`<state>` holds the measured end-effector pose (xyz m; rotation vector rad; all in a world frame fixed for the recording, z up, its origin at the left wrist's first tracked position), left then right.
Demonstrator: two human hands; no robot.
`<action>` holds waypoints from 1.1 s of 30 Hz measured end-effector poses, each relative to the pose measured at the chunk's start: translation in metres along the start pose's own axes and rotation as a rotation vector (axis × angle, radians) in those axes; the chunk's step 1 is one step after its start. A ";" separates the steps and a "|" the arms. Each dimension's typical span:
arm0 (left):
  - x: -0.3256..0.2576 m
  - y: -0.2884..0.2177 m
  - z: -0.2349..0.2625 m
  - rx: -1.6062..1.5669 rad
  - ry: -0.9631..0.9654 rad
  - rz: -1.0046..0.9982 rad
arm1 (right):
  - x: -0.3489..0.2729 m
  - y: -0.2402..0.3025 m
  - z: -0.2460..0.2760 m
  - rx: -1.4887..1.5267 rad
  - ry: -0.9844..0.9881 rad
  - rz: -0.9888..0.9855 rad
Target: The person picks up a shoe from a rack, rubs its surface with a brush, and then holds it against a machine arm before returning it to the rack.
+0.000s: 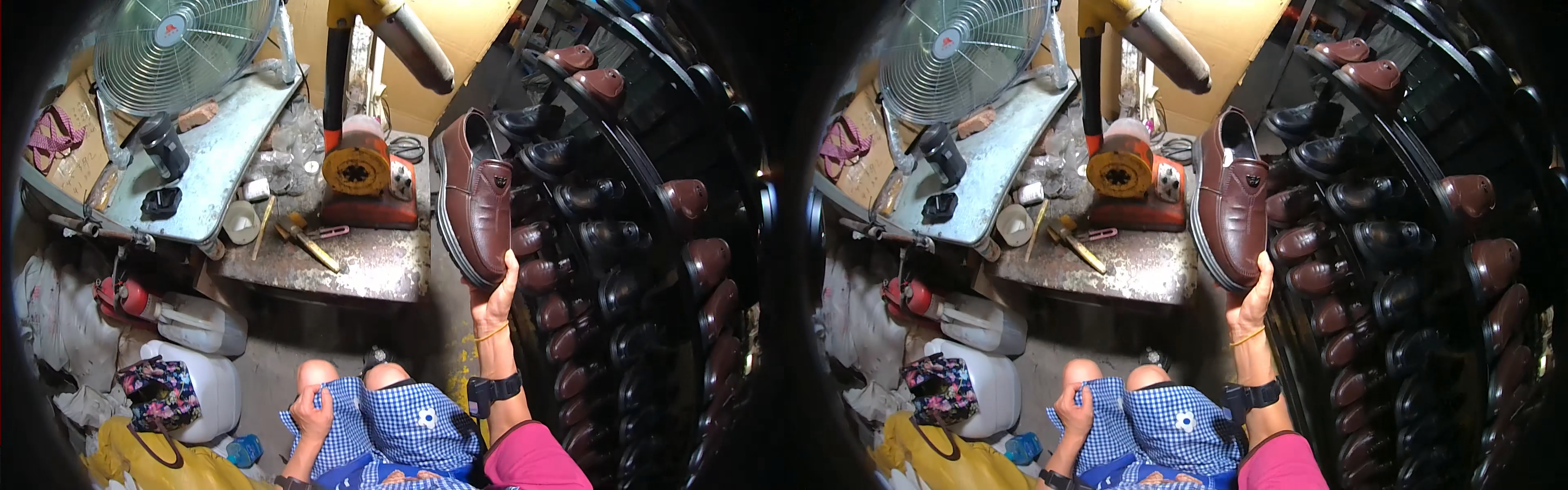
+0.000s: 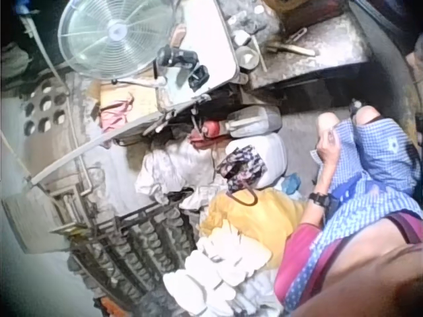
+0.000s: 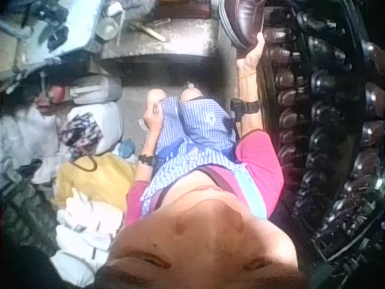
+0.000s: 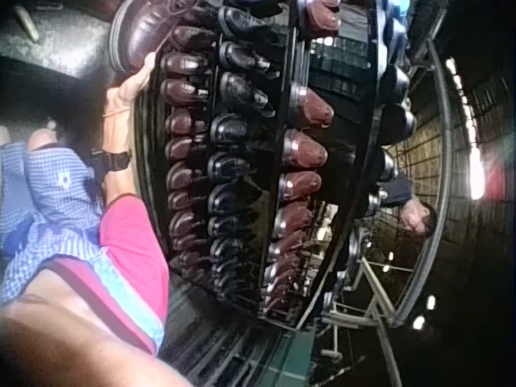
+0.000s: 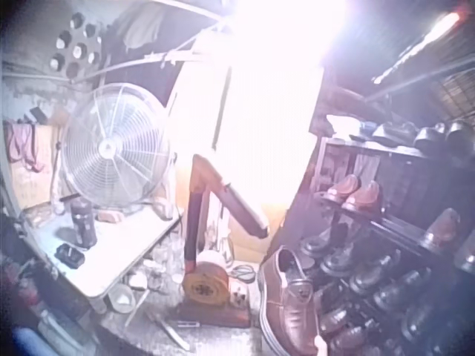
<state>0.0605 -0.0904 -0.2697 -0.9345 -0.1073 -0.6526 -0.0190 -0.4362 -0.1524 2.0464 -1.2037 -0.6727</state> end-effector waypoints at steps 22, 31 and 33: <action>0.082 -0.101 0.069 -0.388 0.171 -0.176 | -0.130 0.016 -0.010 -0.847 0.728 -0.161; 0.077 -0.099 0.073 -0.618 0.397 0.109 | -0.125 -0.002 -0.021 -0.976 0.811 -0.086; 0.077 -0.103 0.073 -0.665 0.390 0.184 | -0.125 -0.008 -0.026 -0.942 0.801 -0.049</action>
Point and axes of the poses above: each hand's wrist, its own x-axis towards the middle knuckle, its own z-axis out of the back of the hand, y = z × x, the point moved 1 cm from there along x, towards the middle knuckle, and after that the axes turned 4 degrees about -z, right-handed, at the moved point
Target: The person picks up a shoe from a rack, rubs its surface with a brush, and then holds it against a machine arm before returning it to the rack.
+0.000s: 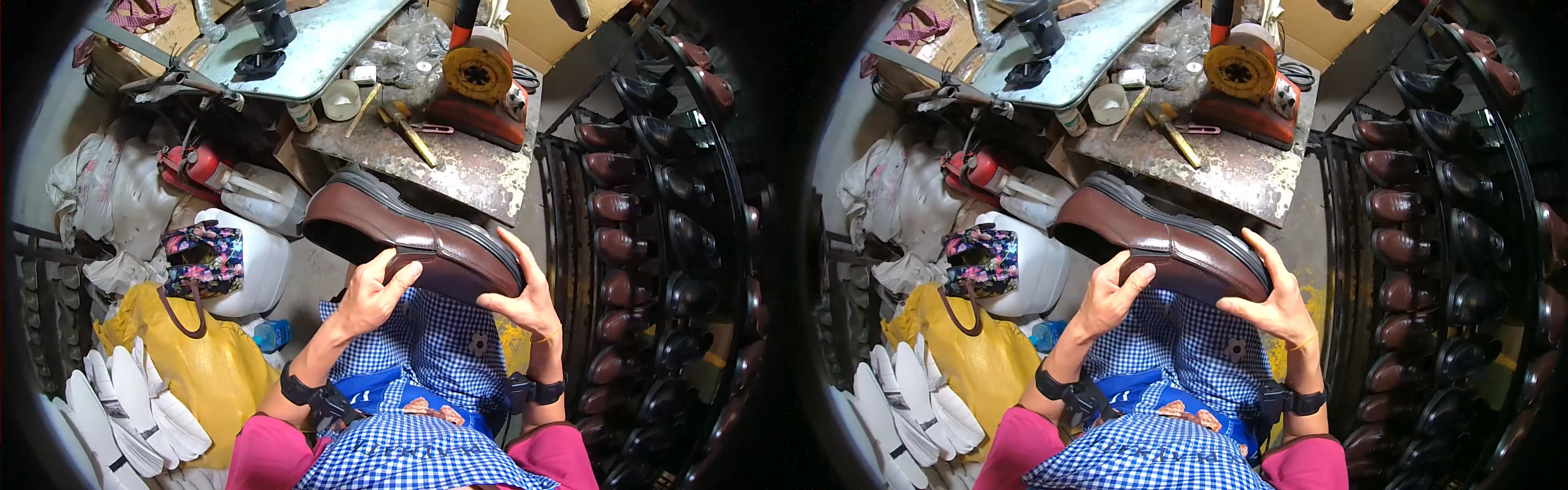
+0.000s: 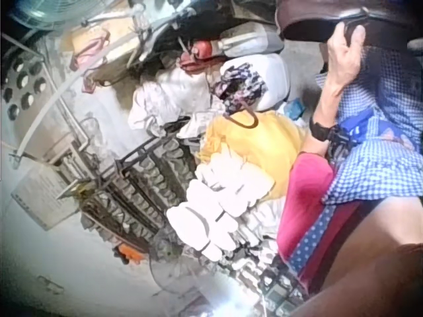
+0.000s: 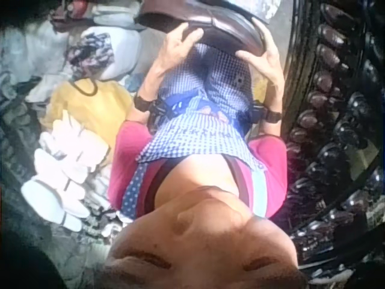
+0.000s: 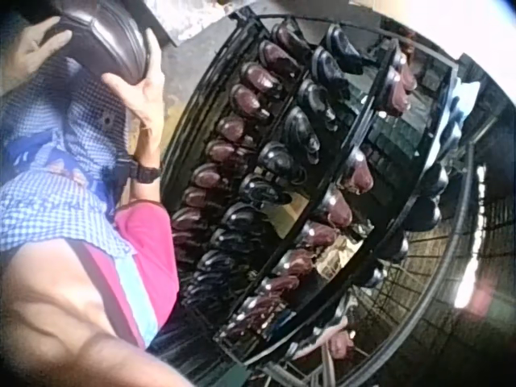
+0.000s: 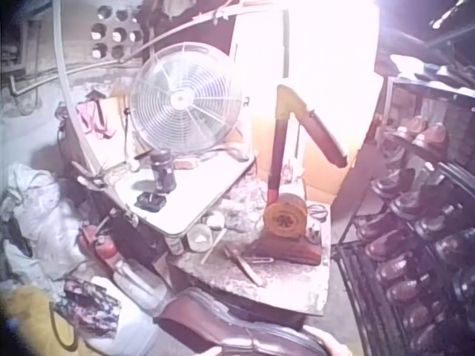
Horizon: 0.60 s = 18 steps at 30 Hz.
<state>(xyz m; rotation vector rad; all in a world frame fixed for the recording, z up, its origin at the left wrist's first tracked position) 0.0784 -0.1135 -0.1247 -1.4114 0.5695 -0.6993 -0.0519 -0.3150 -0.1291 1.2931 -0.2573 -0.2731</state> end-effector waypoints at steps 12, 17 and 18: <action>0.022 -0.008 0.014 0.178 0.151 0.035 | 0.029 -0.029 0.015 0.431 -0.041 -0.197; -0.005 0.014 0.051 -0.498 -0.106 0.432 | 0.105 -0.084 0.021 0.144 -0.082 -0.324; -0.013 0.017 0.061 -0.617 -0.171 0.431 | 0.125 -0.100 0.016 0.036 -0.090 -0.272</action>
Point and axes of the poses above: each hand's wrist, its own x-axis towards the middle knuckle, its own z-axis out of the back of the hand, y = z × x, the point moved 1 cm from there along x, towards the middle knuckle, and after that the axes turned 4 degrees about -z, right-handed, at the moved point
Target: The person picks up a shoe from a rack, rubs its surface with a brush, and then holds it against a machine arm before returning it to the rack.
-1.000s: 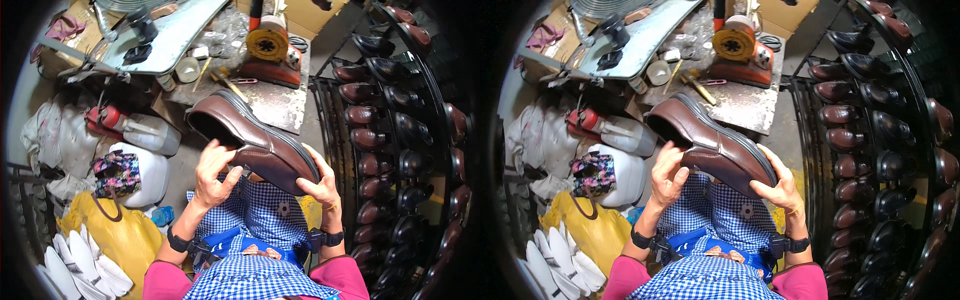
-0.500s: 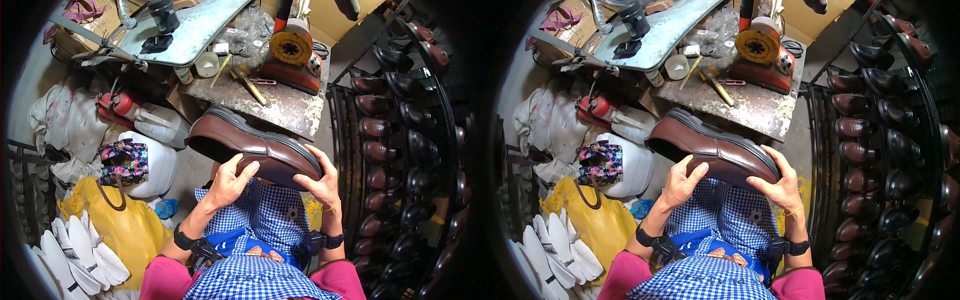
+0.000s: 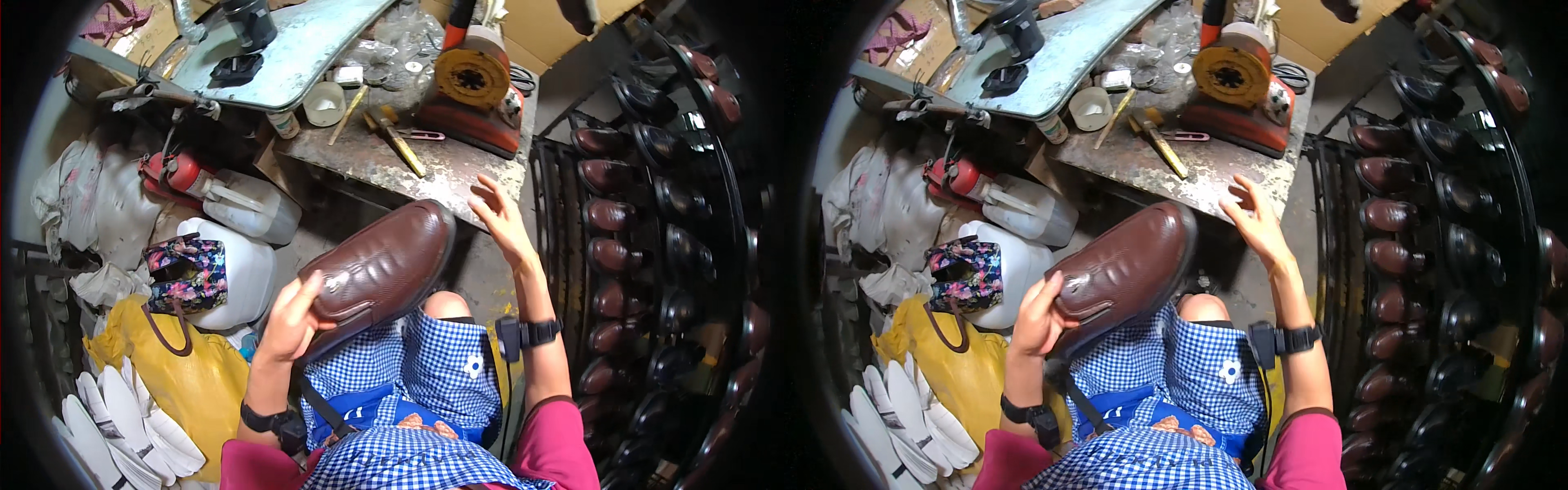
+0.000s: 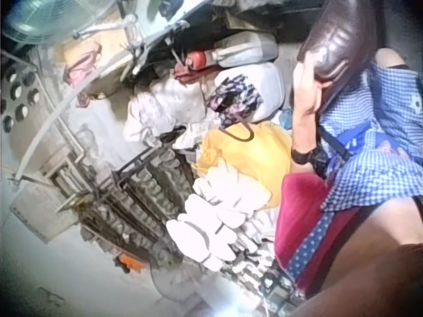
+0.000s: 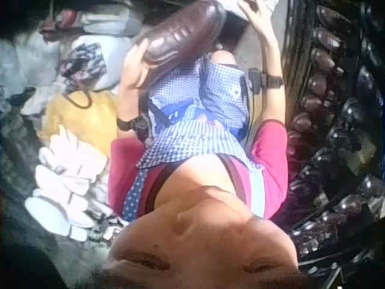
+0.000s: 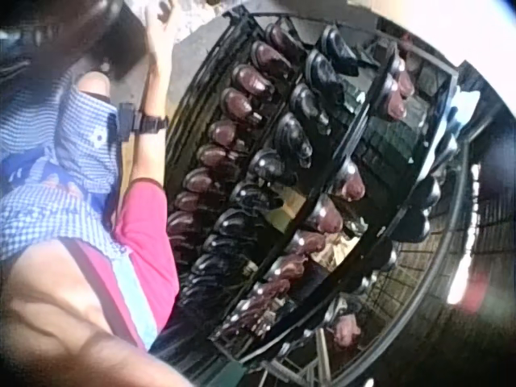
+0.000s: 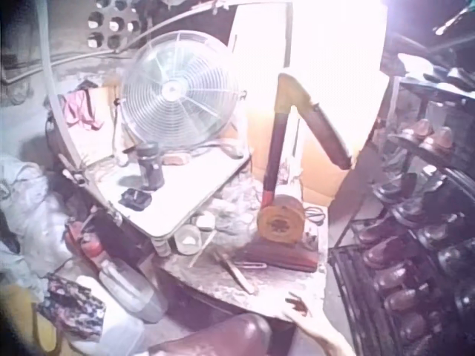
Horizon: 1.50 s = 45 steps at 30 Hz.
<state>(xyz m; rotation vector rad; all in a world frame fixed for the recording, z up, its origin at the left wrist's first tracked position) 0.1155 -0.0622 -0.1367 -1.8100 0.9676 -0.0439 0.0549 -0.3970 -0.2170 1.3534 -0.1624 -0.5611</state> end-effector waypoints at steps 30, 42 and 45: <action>0.003 0.037 0.092 -0.381 -0.511 -0.113 | 0.156 0.081 -0.137 -0.423 -0.321 0.605; -0.003 0.057 0.105 -0.317 -0.551 -0.091 | 0.220 0.100 -0.185 -0.856 -0.125 0.520; -0.004 0.044 0.097 -0.362 -0.588 -0.123 | 0.199 0.105 -0.178 -0.800 -0.158 0.454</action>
Point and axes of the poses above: each hand's wrist, its own x-axis towards the middle knuckle, its own z-axis out of the back of the hand, y = z × x, the point moved 1 cm from there along x, towards the middle knuckle, and after that the axes turned 4 degrees about -z, right-handed, at the moved point
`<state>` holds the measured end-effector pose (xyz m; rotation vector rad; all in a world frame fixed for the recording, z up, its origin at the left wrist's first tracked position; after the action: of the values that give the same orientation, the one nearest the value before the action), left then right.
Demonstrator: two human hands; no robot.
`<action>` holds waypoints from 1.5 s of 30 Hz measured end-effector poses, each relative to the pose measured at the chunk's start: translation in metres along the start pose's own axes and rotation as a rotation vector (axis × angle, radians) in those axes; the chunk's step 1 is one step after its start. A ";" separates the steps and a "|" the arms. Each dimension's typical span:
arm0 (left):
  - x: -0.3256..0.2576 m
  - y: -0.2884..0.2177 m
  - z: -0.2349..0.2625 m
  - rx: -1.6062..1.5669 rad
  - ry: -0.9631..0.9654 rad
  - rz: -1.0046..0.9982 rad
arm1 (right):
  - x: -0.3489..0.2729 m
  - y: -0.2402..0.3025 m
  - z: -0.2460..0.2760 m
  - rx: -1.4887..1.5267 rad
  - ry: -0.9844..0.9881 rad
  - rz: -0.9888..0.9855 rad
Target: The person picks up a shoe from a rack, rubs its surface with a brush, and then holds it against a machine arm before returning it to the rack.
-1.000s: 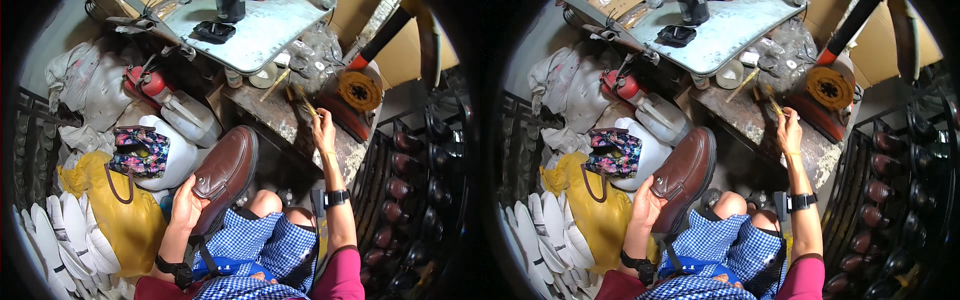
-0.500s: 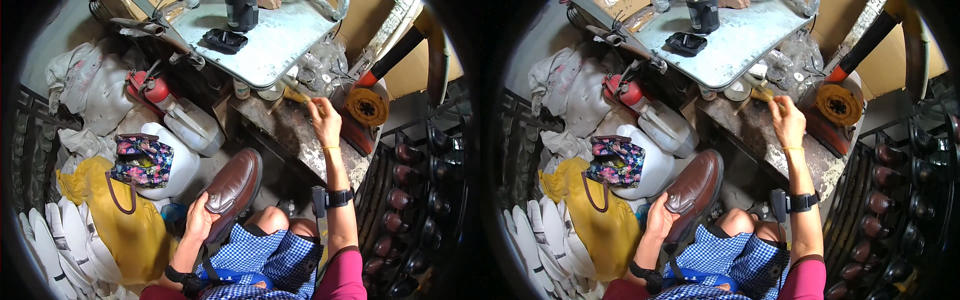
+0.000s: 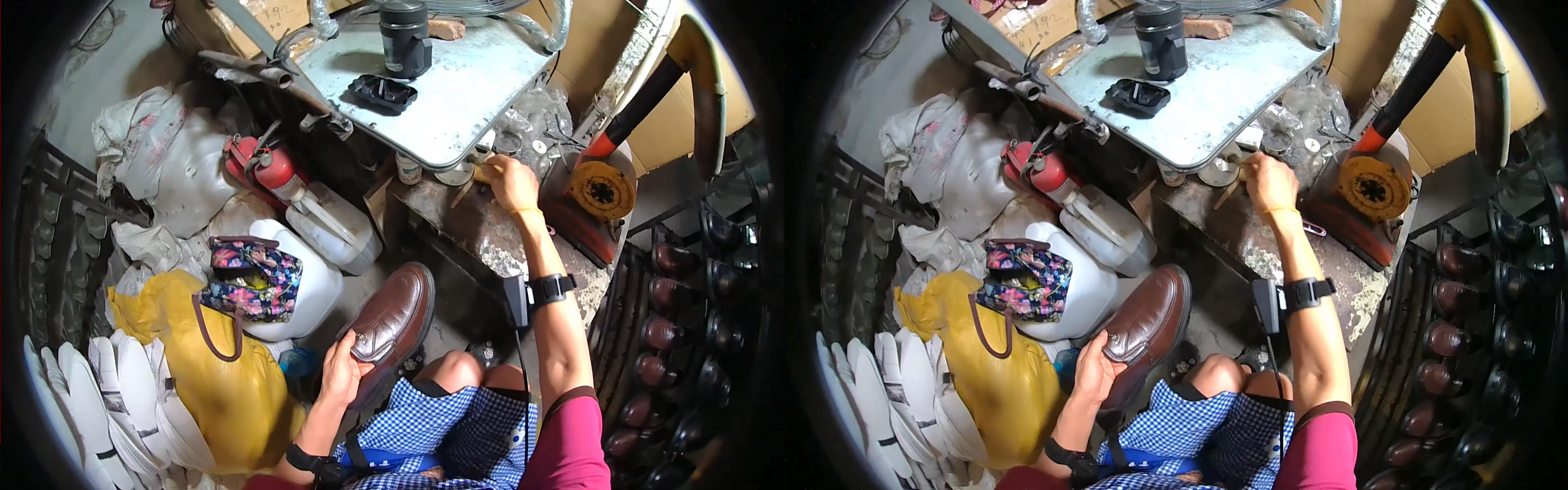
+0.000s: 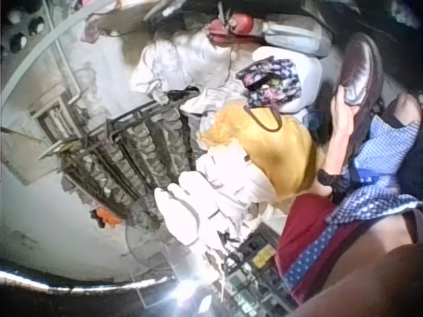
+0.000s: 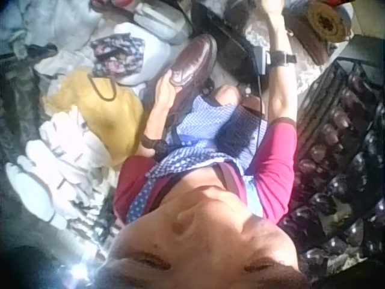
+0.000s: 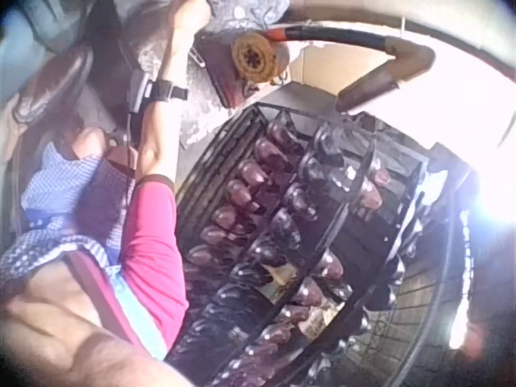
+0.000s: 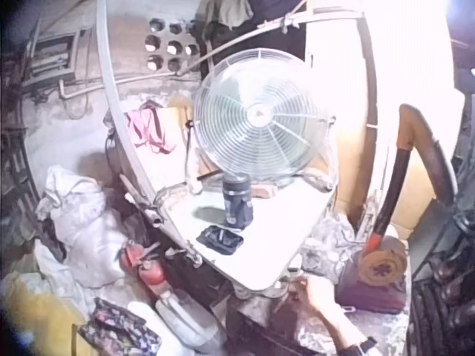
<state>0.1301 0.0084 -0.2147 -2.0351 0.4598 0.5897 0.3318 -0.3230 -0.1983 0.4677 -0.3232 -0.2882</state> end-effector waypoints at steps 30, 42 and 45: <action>-0.077 -0.014 -0.012 0.421 0.045 -0.342 | -0.242 0.040 0.086 0.550 0.158 0.202; -0.095 0.002 -0.001 1.003 0.036 -0.983 | -0.269 0.058 0.100 0.573 0.084 0.284; -0.096 0.005 0.008 1.169 0.036 -1.053 | -0.265 0.057 0.094 0.674 0.083 0.226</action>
<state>0.0478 0.0208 -0.1666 -0.9022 -0.2641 -0.3421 0.0671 -0.2201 -0.1539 1.0943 -0.3865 0.0720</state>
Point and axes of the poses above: each hand's wrist, its own x-axis towards the middle knuckle, its own z-axis out of the back of the hand, y = z × x, the point moved 1 cm from there along x, towards the middle knuckle, and after that the axes turned 4 degrees about -z, right-handed, at the moved point
